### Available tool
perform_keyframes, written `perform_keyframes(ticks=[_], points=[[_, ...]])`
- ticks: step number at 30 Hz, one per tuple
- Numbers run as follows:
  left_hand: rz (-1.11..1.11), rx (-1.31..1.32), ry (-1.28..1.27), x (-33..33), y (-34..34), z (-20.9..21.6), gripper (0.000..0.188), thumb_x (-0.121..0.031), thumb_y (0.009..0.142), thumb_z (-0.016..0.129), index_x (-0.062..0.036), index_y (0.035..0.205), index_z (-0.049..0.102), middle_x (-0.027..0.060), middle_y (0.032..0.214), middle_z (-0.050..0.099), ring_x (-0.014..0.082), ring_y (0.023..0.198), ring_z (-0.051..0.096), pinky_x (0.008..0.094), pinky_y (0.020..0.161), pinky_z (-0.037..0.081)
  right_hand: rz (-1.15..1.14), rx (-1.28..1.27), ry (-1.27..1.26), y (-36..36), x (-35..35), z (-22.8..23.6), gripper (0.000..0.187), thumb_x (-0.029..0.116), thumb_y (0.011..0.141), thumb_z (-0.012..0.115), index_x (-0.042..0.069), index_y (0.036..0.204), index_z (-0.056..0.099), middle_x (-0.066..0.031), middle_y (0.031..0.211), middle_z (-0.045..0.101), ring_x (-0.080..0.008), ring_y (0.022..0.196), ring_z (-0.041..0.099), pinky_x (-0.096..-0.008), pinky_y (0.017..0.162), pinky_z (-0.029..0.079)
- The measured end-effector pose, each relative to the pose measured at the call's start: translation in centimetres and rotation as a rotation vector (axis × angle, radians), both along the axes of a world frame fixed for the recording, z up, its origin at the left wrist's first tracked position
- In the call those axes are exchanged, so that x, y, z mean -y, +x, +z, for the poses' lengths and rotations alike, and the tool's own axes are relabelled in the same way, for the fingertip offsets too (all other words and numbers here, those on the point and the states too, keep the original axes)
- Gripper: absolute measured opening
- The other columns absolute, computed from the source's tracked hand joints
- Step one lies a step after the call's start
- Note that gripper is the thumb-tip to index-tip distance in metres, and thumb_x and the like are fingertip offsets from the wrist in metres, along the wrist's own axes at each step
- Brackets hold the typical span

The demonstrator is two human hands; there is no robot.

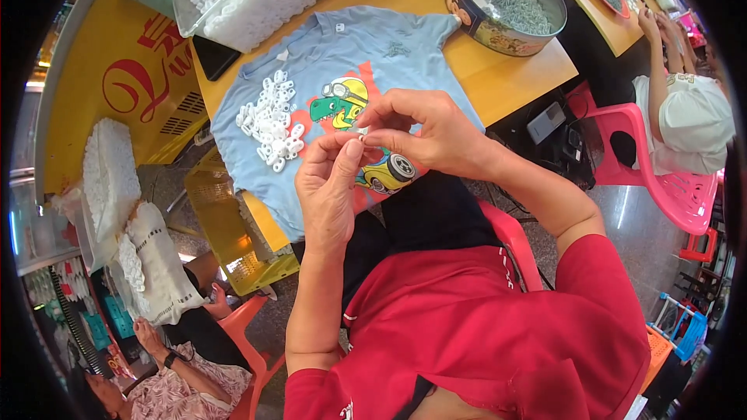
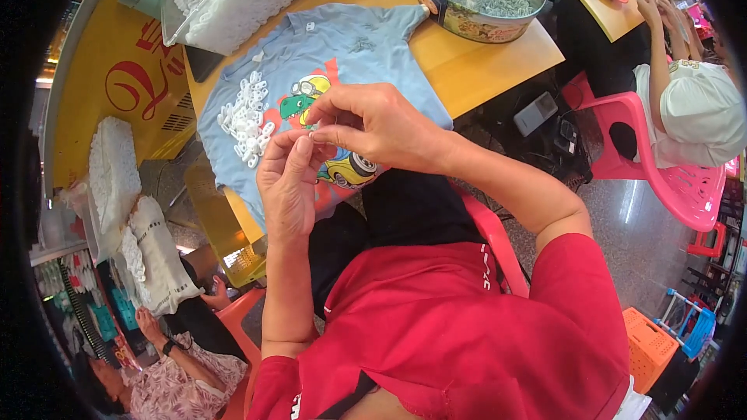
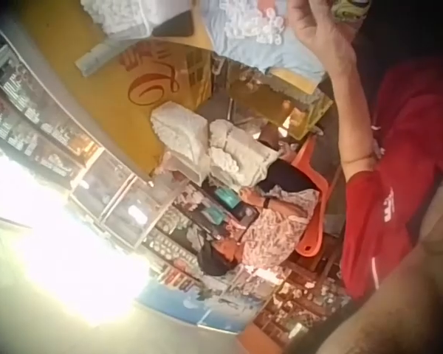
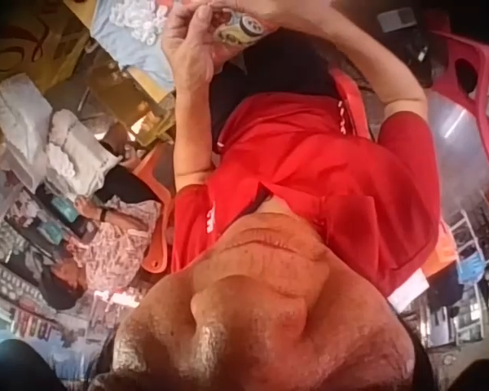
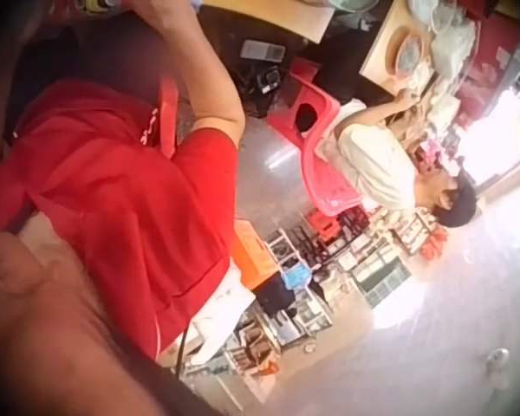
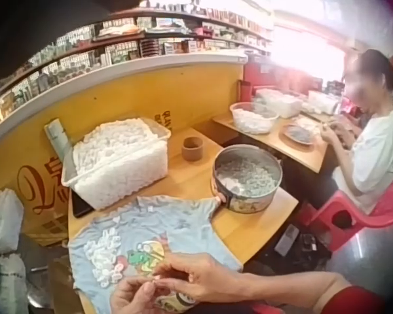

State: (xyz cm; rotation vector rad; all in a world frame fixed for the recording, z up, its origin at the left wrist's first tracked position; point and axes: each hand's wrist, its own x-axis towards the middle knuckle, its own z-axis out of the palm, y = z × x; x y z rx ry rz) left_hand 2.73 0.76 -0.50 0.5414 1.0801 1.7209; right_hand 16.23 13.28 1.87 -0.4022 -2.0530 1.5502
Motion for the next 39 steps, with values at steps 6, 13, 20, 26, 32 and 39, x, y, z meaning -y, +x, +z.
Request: perform_keyframes(ticks=[6,13,20,26,32,39], points=[[-0.012,-0.018,-0.01,-0.4,-0.2,-0.4,0.016,-0.008,0.093,0.064,0.0015,0.105,0.061,0.0073,0.096,0.067,0.0134,0.084,0.065,0.0259,0.079,0.051,-0.104,-0.072,0.263,0.0,0.0,-0.8,0.018,0.0,0.084,0.07,-0.001,0.101,0.064,-0.0092,0.09,0.067,-0.0142,0.078,0.066,-0.0272,0.067,0.052],[-0.007,-0.175,-0.028,-0.9,0.0,-0.3,0.015,-0.005,0.093,0.063,0.0027,0.106,0.06,0.0063,0.095,0.067,0.0121,0.088,0.065,0.0243,0.079,0.051,-0.128,-0.162,0.42,-0.4,-0.6,-1.7,0.019,-0.003,0.081,0.071,0.0,0.099,0.065,-0.0109,0.094,0.067,-0.0168,0.078,0.065,-0.0278,0.064,0.052],[0.051,-0.187,0.044,-1.2,0.0,-0.7,0.014,-0.005,0.094,0.062,0.0028,0.105,0.059,0.0069,0.097,0.066,0.0123,0.087,0.065,0.0243,0.079,0.051,-0.13,-0.125,0.233,-0.7,-0.4,-1.7,0.018,-0.002,0.082,0.071,0.0,0.099,0.065,-0.0111,0.094,0.067,-0.0153,0.076,0.063,-0.0266,0.064,0.051],[0.028,-0.153,0.002,-1.4,-0.6,-1.6,0.012,-0.006,0.095,0.06,0.0019,0.104,0.058,0.0071,0.095,0.066,0.0133,0.086,0.065,0.0251,0.079,0.051,-0.064,-0.037,0.148,-0.8,-2.2,-1.3,0.012,0.0,0.084,0.069,-0.001,0.096,0.066,-0.0074,0.088,0.065,-0.0121,0.073,0.061,-0.0249,0.062,0.048],[0.014,-0.133,0.02,-1.4,-0.9,-1.9,0.011,-0.008,0.098,0.055,0.0003,0.104,0.054,0.0114,0.095,0.065,0.0208,0.084,0.065,0.0332,0.081,0.052,-0.226,0.254,0.493,-1.4,-9.0,-0.7,0.013,0.01,0.086,0.067,0.001,0.094,0.066,-0.007,0.084,0.064,-0.0135,0.07,0.06,-0.0285,0.057,0.043],[-0.003,-0.13,0.064,-1.2,-0.9,-2.2,0.01,-0.006,0.096,0.058,0.0008,0.103,0.055,0.0101,0.094,0.066,0.0162,0.086,0.065,0.0296,0.081,0.052,-0.214,0.415,0.806,-3.4,-11.1,-1.6,0.015,0.018,0.085,0.064,0.003,0.088,0.065,-0.0104,0.085,0.065,-0.0298,0.082,0.063,-0.0395,0.07,0.048]])
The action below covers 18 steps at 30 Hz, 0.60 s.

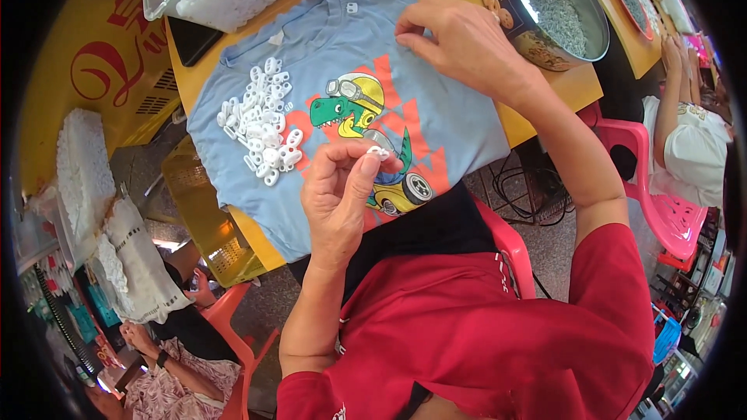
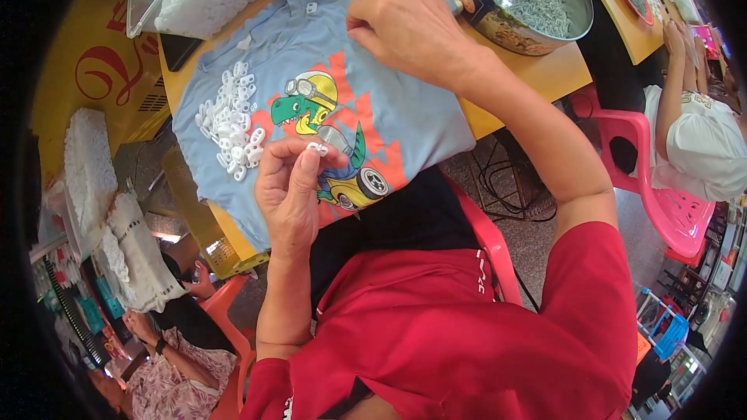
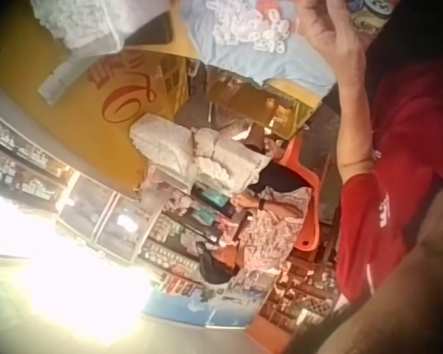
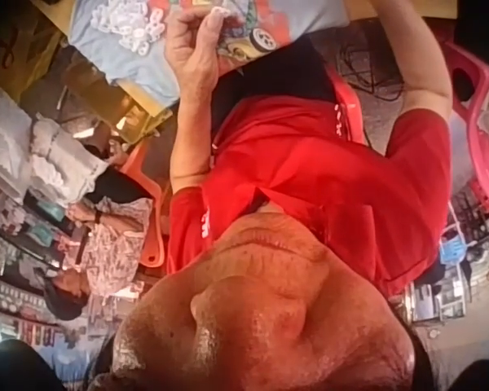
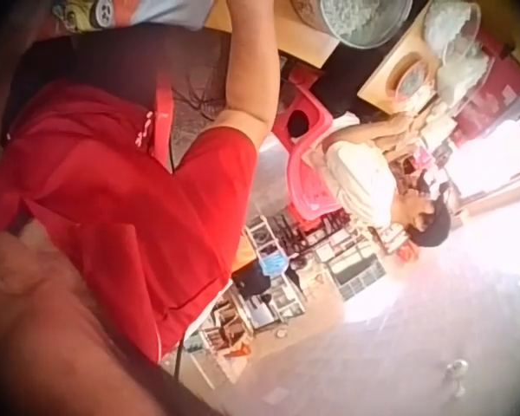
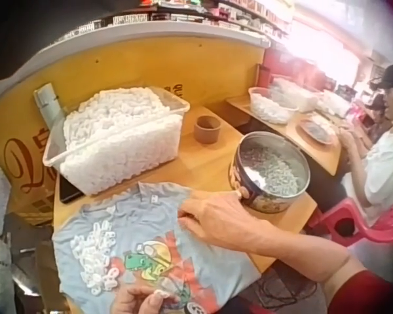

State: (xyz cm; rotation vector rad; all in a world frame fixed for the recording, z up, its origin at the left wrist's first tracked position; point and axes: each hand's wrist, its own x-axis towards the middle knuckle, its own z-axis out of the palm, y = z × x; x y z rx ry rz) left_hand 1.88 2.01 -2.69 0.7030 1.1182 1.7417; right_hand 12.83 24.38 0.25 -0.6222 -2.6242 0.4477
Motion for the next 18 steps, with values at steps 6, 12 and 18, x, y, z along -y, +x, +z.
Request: perform_keyframes(ticks=[6,12,18], points=[[-0.01,-0.008,0.017,0.0,0.0,0.0,0.009,-0.005,0.096,0.058,0.001,0.102,0.056,0.0096,0.095,0.066,0.0156,0.086,0.066,0.0288,0.08,0.053,-0.019,0.147,0.085,-1.0,0.0,0.1,0.015,0.018,0.084,0.064,0.003,0.085,0.063,-0.0113,0.085,0.065,-0.0327,0.084,0.063,-0.0423,0.073,0.049],[-0.018,0.009,0.022,0.1,0.0,0.1,0.009,-0.004,0.095,0.058,0.0013,0.102,0.056,0.0092,0.095,0.065,0.0154,0.086,0.066,0.0281,0.08,0.053,-0.015,0.153,0.069,-1.2,-0.7,0.3,0.016,0.018,0.085,0.063,0.002,0.088,0.064,-0.0121,0.086,0.065,-0.0326,0.085,0.063,-0.0412,0.073,0.049],[-0.035,-0.022,0.023,0.2,0.0,0.1,0.009,-0.005,0.096,0.057,0.0006,0.102,0.055,0.0095,0.096,0.064,0.0168,0.086,0.065,0.0296,0.08,0.052,0.071,0.103,-0.034,0.1,-1.7,1.2,0.015,0.016,0.084,0.065,0.004,0.092,0.065,-0.0116,0.086,0.064,-0.0314,0.082,0.063,-0.0392,0.072,0.048]])
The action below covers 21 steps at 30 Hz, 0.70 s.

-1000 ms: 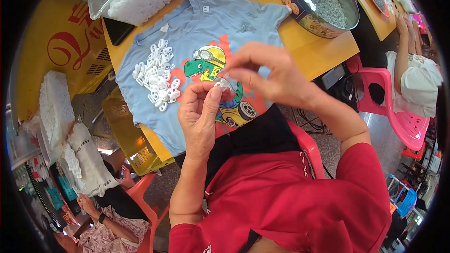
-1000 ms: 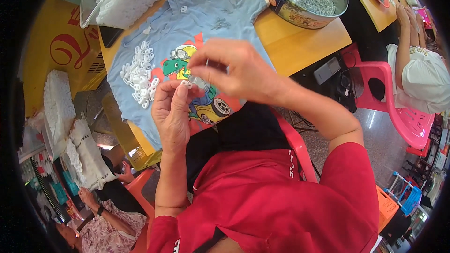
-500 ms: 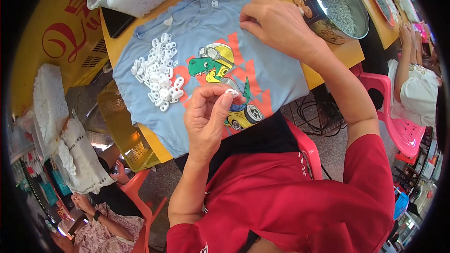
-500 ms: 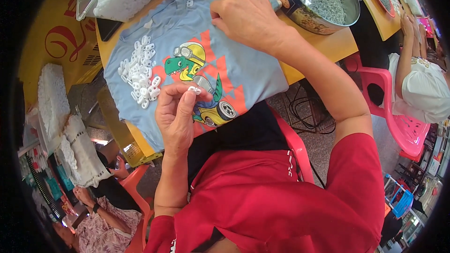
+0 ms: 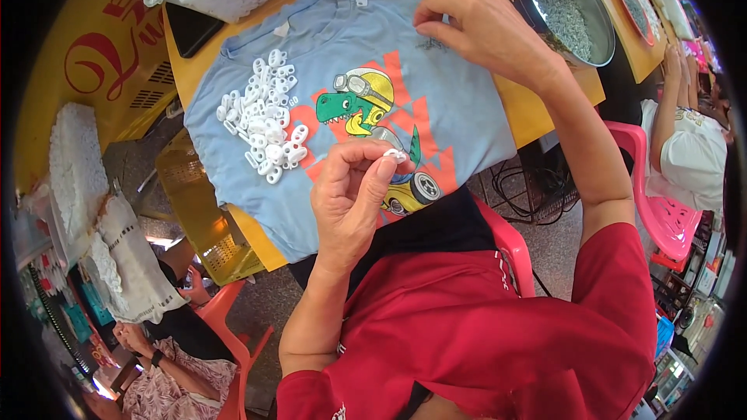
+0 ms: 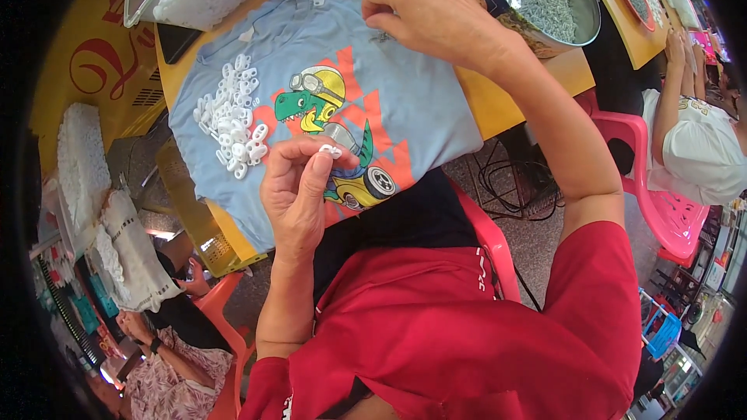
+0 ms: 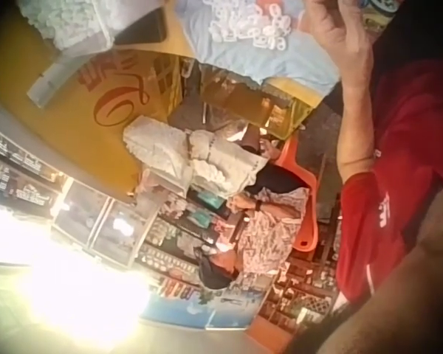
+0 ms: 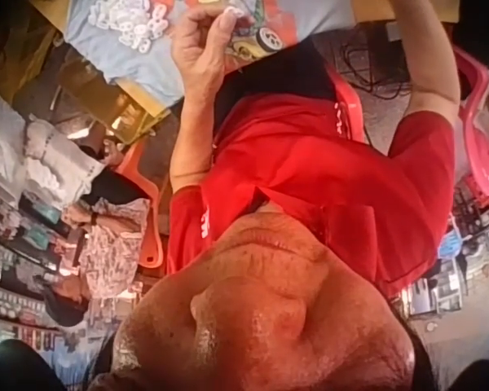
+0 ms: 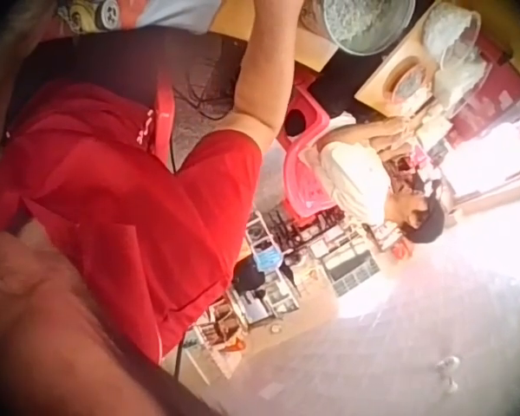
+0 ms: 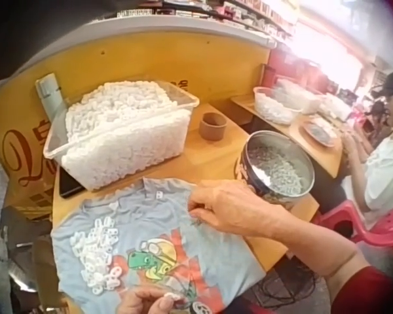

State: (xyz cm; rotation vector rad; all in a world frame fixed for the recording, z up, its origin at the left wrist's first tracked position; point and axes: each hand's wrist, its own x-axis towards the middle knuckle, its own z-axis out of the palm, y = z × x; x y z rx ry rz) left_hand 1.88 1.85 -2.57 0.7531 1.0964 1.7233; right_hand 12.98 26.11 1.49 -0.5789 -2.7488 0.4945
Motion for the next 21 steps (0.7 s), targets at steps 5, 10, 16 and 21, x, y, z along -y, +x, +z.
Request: perform_keyframes(ticks=[5,10,16,21], points=[[-0.006,-0.061,0.004,-0.1,0.2,-0.1,0.01,-0.007,0.096,0.057,0.0001,0.102,0.054,0.0099,0.096,0.064,0.0178,0.086,0.064,0.031,0.08,0.051,0.044,0.037,0.027,0.3,0.8,-0.2,0.013,0.016,0.084,0.066,0.005,0.091,0.065,-0.0108,0.088,0.063,-0.0318,0.082,0.062,-0.039,0.071,0.048],[-0.002,-0.091,-0.004,-0.1,0.3,0.0,0.009,-0.007,0.096,0.057,0.0002,0.102,0.055,0.0099,0.096,0.064,0.0173,0.086,0.064,0.0304,0.08,0.052,0.025,0.066,0.084,-0.4,1.4,-0.6,0.013,0.016,0.084,0.065,0.004,0.09,0.064,-0.0107,0.089,0.062,-0.0318,0.082,0.062,-0.0394,0.07,0.048],[0.001,-0.103,-0.015,-0.1,0.3,0.0,0.009,-0.006,0.097,0.057,0.0002,0.103,0.055,0.0103,0.095,0.065,0.0172,0.086,0.065,0.0305,0.08,0.052,0.066,-0.073,0.113,-0.6,0.7,-0.5,0.015,0.015,0.085,0.064,0.002,0.092,0.063,-0.0117,0.088,0.063,-0.0257,0.075,0.062,-0.0349,0.068,0.049],[0.015,0.006,-0.034,0.3,0.1,0.0,0.009,-0.004,0.096,0.057,0.0008,0.103,0.055,0.0107,0.094,0.067,0.0158,0.086,0.066,0.0282,0.08,0.053,-0.17,-0.232,-0.534,0.5,0.4,0.8,0.022,0.02,0.09,0.066,-0.001,0.097,0.064,0.0021,0.079,0.062,-0.0039,0.068,0.052,-0.0199,0.063,0.043]])
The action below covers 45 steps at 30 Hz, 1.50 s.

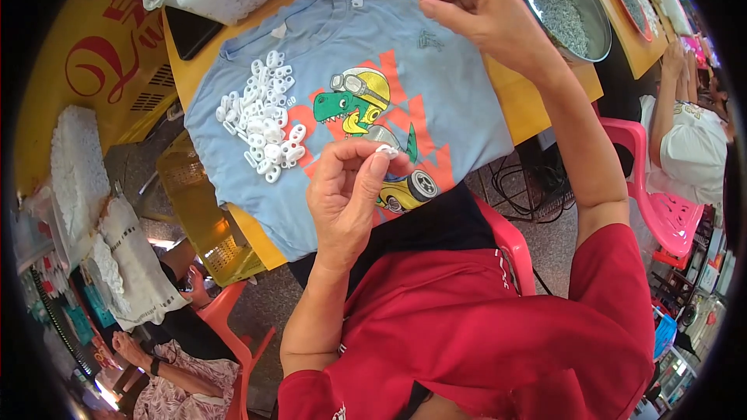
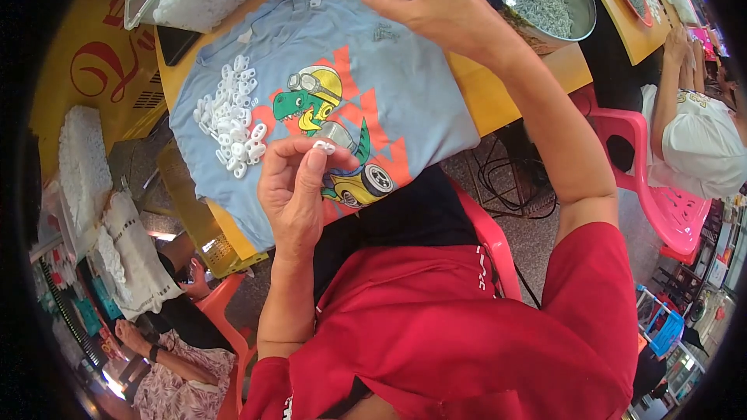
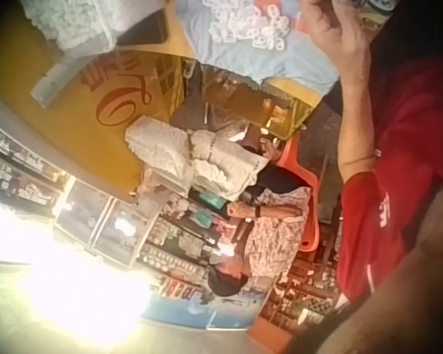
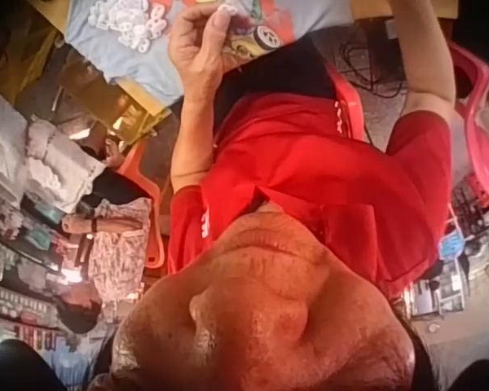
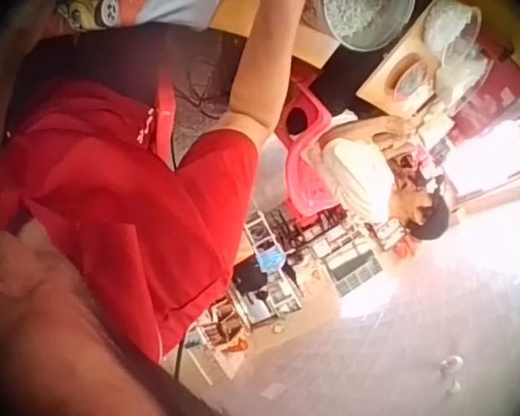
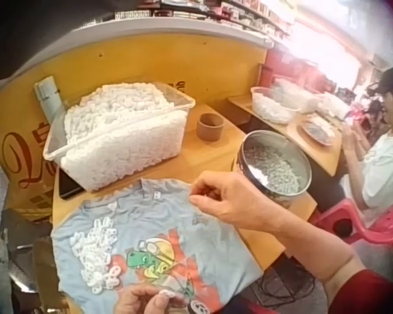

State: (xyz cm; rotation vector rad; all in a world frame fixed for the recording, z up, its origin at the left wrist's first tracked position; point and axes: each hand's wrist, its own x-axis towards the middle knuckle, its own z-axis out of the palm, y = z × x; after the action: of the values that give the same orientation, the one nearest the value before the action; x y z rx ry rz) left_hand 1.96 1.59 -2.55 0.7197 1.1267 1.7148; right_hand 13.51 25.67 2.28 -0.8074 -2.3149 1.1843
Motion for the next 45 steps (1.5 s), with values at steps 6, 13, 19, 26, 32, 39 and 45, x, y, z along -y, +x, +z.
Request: perform_keyframes(ticks=[6,13,19,26,32,39,45], points=[[0.064,0.052,-0.005,-0.2,-0.1,-0.2,0.011,-0.004,0.096,0.056,-0.0002,0.106,0.053,0.0123,0.094,0.067,0.0197,0.082,0.066,0.0317,0.077,0.053,-0.009,-0.082,-0.269,1.6,2.7,-0.5,0.02,0.017,0.091,0.066,0.002,0.104,0.066,0.0035,0.085,0.062,-0.0028,0.069,0.052,-0.0187,0.062,0.043],[0.06,0.057,0.008,-0.5,0.0,-0.1,0.013,-0.006,0.095,0.059,0.001,0.105,0.055,0.0091,0.094,0.065,0.0138,0.083,0.065,0.0266,0.077,0.053,0.176,-0.197,-0.569,1.7,9.6,-0.8,0.017,0.011,0.094,0.06,0.002,0.108,0.064,0.0004,0.096,0.065,-0.0036,0.075,0.055,-0.0188,0.064,0.044],[0.071,0.023,0.064,-0.2,0.0,-0.6,0.013,-0.006,0.095,0.06,0.0009,0.106,0.057,0.0067,0.094,0.065,0.0113,0.084,0.064,0.0248,0.077,0.052,0.169,-0.281,-0.561,1.0,11.3,-1.0,0.017,0.011,0.094,0.061,0.002,0.108,0.065,-0.0003,0.095,0.066,-0.0034,0.078,0.057,-0.0186,0.062,0.045],[0.116,-0.024,0.063,-0.3,0.2,-0.7,0.013,-0.007,0.095,0.061,0.001,0.104,0.058,0.0044,0.092,0.064,0.0095,0.084,0.063,0.0229,0.074,0.051,0.208,-0.321,-0.65,1.0,11.4,-1.4,0.017,0.01,0.092,0.064,0.0,0.106,0.065,-0.0016,0.094,0.065,-0.0049,0.078,0.058,-0.0191,0.063,0.045],[0.094,-0.038,0.056,-0.3,0.2,-0.4,0.013,-0.009,0.095,0.061,0.0015,0.101,0.059,0.0044,0.088,0.065,0.0092,0.08,0.063,0.0223,0.072,0.051,0.154,-0.419,-0.572,0.7,12.1,-1.7,0.017,0.003,0.091,0.064,-0.001,0.107,0.064,-0.0039,0.098,0.066,-0.0092,0.084,0.061,-0.0231,0.073,0.05],[0.047,-0.058,0.032,-0.1,-0.1,-0.4,0.015,-0.011,0.095,0.062,0.0023,0.1,0.059,0.005,0.084,0.066,0.0097,0.075,0.064,0.0223,0.07,0.051,0.243,-0.202,0.01,0.9,11.8,-0.7,0.021,-0.003,0.088,0.062,-0.002,0.109,0.063,-0.0074,0.102,0.065,-0.0126,0.093,0.064,-0.0267,0.083,0.052],[0.081,-0.061,0.042,0.0,0.1,-0.5,0.014,-0.011,0.095,0.062,0.0017,0.1,0.059,0.005,0.086,0.066,0.0092,0.076,0.063,0.0218,0.071,0.051,0.178,-0.374,-0.297,0.6,12.6,-2.4,0.018,0.0,0.09,0.063,-0.004,0.108,0.063,-0.006,0.101,0.065,-0.0125,0.089,0.063,-0.0257,0.08,0.051]])
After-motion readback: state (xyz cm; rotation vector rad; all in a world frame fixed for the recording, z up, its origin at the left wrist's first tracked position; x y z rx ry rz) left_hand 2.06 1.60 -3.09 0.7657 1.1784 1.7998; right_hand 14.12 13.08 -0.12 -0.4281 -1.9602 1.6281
